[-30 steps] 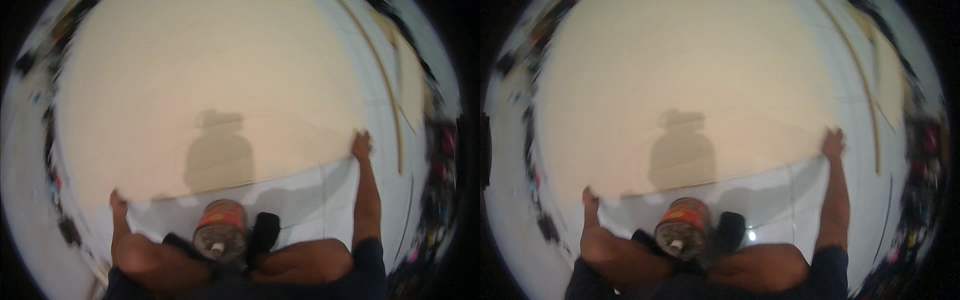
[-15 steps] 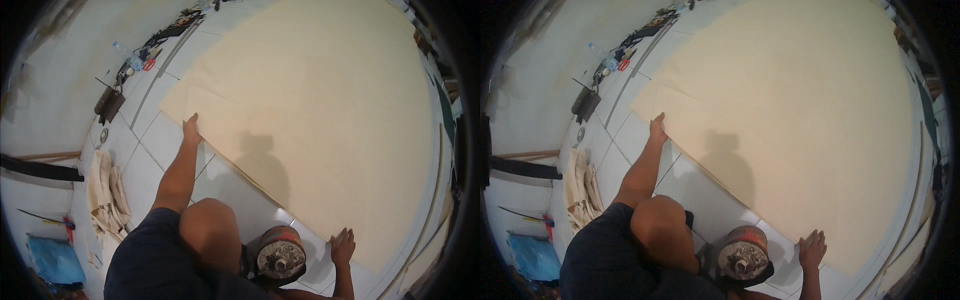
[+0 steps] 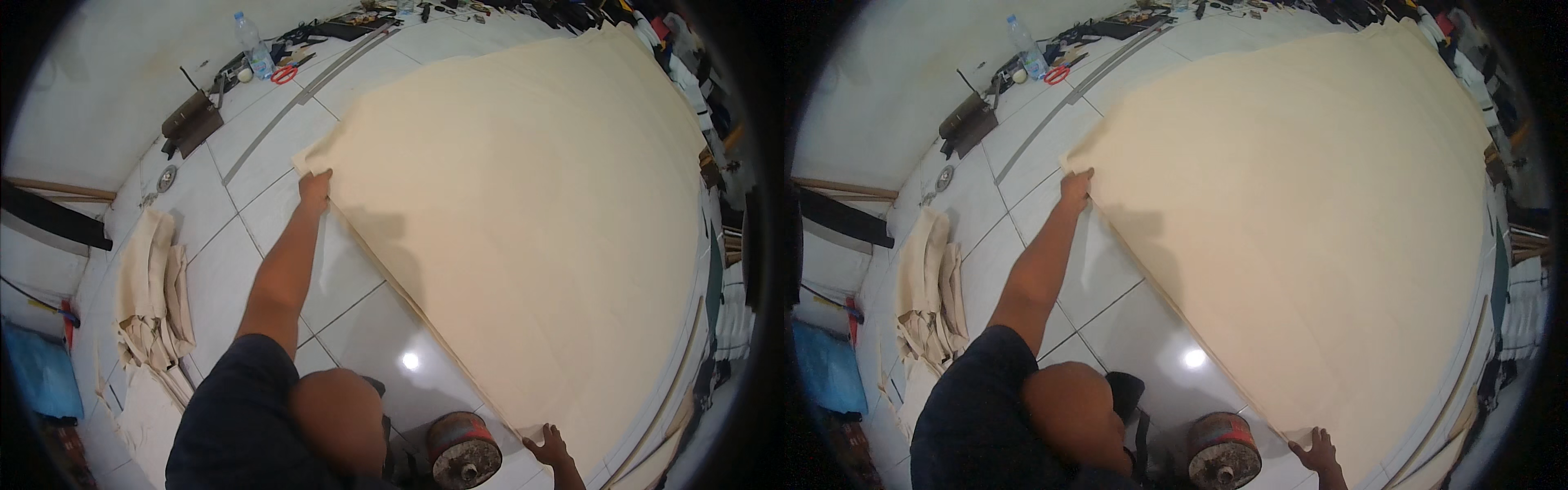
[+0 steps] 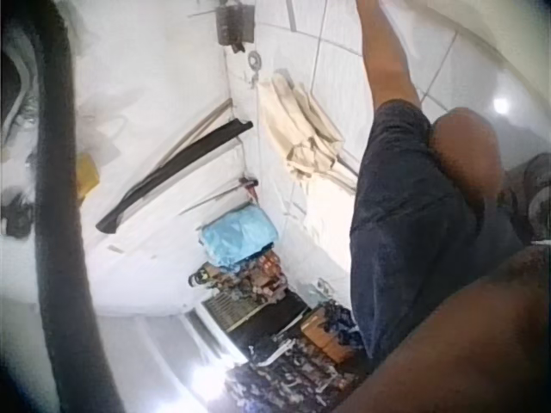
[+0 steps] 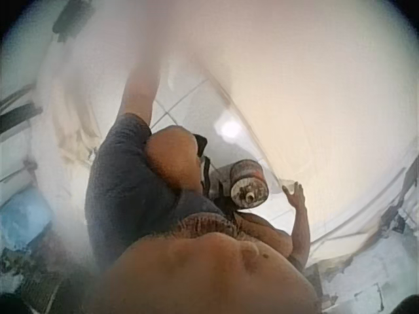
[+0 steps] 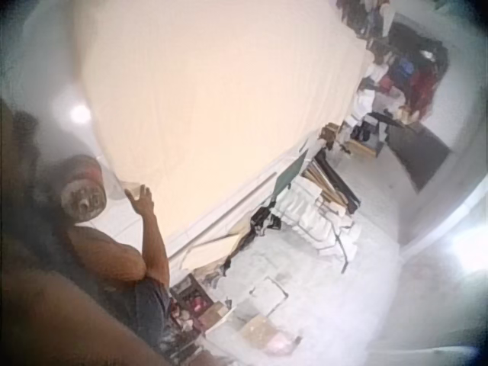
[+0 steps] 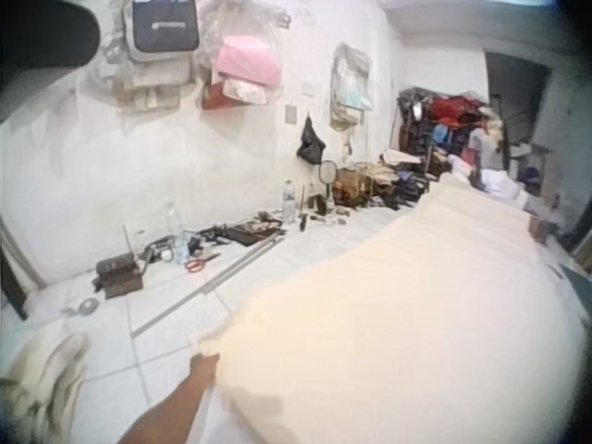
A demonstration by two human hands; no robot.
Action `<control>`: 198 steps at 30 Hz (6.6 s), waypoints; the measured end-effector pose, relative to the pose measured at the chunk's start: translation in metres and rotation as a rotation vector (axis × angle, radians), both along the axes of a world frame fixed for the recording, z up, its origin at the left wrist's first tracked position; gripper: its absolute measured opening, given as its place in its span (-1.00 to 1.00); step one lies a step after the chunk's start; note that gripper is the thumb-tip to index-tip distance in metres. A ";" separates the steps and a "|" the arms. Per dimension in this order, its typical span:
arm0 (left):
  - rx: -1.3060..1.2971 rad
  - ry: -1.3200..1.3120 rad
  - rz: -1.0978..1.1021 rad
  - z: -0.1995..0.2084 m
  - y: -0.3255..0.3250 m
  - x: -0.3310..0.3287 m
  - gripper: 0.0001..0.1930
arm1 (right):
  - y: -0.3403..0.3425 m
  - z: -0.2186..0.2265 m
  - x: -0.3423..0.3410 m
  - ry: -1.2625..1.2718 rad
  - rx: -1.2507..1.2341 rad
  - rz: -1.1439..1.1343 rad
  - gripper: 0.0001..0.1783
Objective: The person sits on a tiled floor and uses a long wooden stick to align and measure a large piece of off-white fabric. They then use scissors to cut the fabric along the straight edge of the stick. The person repeats this process, folding and repositioning the fabric to cut multiple straight sections.
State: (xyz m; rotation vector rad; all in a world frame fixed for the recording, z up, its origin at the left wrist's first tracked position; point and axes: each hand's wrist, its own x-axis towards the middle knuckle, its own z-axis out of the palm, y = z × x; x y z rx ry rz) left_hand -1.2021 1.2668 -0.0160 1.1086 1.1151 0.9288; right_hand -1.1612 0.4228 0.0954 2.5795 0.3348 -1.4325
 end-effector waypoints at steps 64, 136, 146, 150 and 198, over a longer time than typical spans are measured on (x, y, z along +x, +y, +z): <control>1.267 0.815 -0.988 0.004 -0.146 0.030 -0.22 | 0.013 -0.014 -0.004 -0.029 -0.043 -0.124 0.31; 1.103 1.176 -0.916 0.000 -0.318 0.016 -0.22 | -0.294 -0.053 -0.012 -0.775 -0.261 -0.968 -0.12; 0.914 1.122 -0.591 -0.021 -0.250 -0.003 -0.03 | -0.020 -0.049 -0.083 -0.670 0.187 -0.254 -0.14; 0.816 1.121 -0.575 -0.015 -0.246 -0.012 -0.01 | -0.027 -0.060 -0.087 -0.686 0.277 -0.247 -0.12; 1.237 1.238 -0.556 -0.053 -0.160 -0.023 -0.12 | 0.129 0.045 0.031 -0.595 0.917 0.090 -0.57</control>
